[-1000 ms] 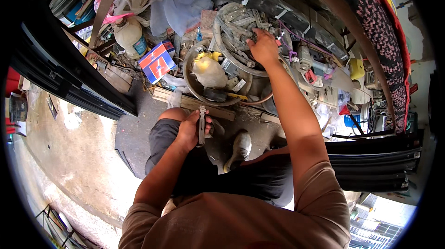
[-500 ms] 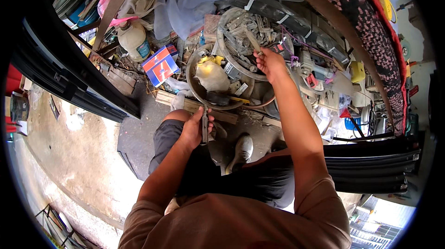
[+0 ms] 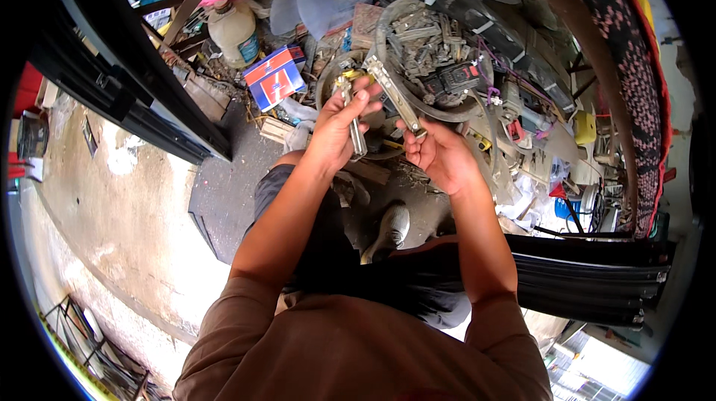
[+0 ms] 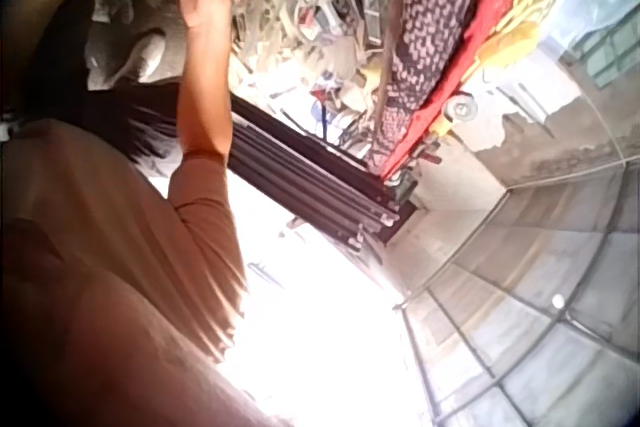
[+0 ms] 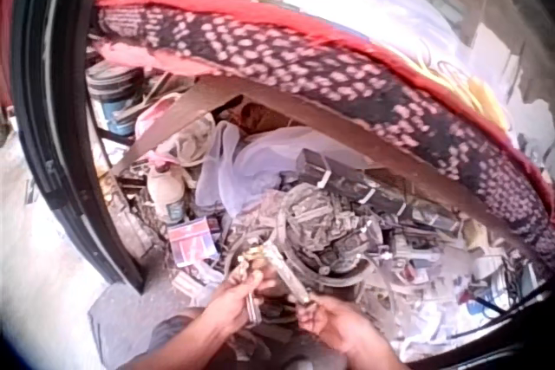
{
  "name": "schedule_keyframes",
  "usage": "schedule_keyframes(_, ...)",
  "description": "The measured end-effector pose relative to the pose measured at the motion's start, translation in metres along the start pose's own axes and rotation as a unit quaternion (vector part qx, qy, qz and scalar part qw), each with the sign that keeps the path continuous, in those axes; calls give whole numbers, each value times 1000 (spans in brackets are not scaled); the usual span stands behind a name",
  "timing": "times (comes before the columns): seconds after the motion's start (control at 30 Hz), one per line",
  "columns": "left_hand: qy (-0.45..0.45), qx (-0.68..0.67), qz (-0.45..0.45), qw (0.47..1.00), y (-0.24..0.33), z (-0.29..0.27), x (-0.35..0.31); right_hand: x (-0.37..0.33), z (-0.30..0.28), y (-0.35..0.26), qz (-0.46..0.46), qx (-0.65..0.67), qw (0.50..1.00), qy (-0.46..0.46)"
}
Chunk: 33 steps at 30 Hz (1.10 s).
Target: The person picks up metal hinge components from a bin and fits them together by hand while sitting in a cluttered storage area.
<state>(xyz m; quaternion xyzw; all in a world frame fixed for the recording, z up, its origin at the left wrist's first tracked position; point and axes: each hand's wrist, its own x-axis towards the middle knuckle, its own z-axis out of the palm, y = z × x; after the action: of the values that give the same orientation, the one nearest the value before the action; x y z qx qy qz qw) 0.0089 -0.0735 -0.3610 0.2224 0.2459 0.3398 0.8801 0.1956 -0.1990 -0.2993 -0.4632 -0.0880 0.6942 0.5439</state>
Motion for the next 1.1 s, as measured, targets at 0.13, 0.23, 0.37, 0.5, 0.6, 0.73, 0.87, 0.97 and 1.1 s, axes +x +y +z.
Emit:
schedule_keyframes(0.13, -37, 11, 40, 998, 15, 9, -9, 2, 10, 17, 19, -24, 999, -19)
schedule_keyframes(0.23, -30, 35, 59, 997, 12, 4, -13, 1, 20, 22, 19, -63, 998, -10)
schedule_keyframes(0.37, -20, 84, 76, 993, 12, 4, -14, 1, 15, 21, -20, -238, 969, 56)
schedule_keyframes(0.5, -30, 128, 66, 989, 0, 6, -13, 6, 28, 9, -160, -372, 905, 128)
schedule_keyframes(0.6, -46, 179, 56, 981, -14, 10, -16, 9, 47, 5, -219, -418, 869, 146)
schedule_keyframes(0.73, -63, 214, 90, 971, -30, 26, -20, 15, 45, 6, -274, -483, 815, 167)
schedule_keyframes(0.87, -55, 230, 46, 971, -29, 28, -23, 15, 38, 2, -334, -513, 773, 167)
schedule_keyframes(0.97, -47, 220, -2, 974, -29, 27, -24, 14, 33, 0, -323, -526, 770, 163)
schedule_keyframes(1.1, -74, 206, -50, 974, -32, 23, -22, 16, 18, 0, -251, -456, 843, 134)
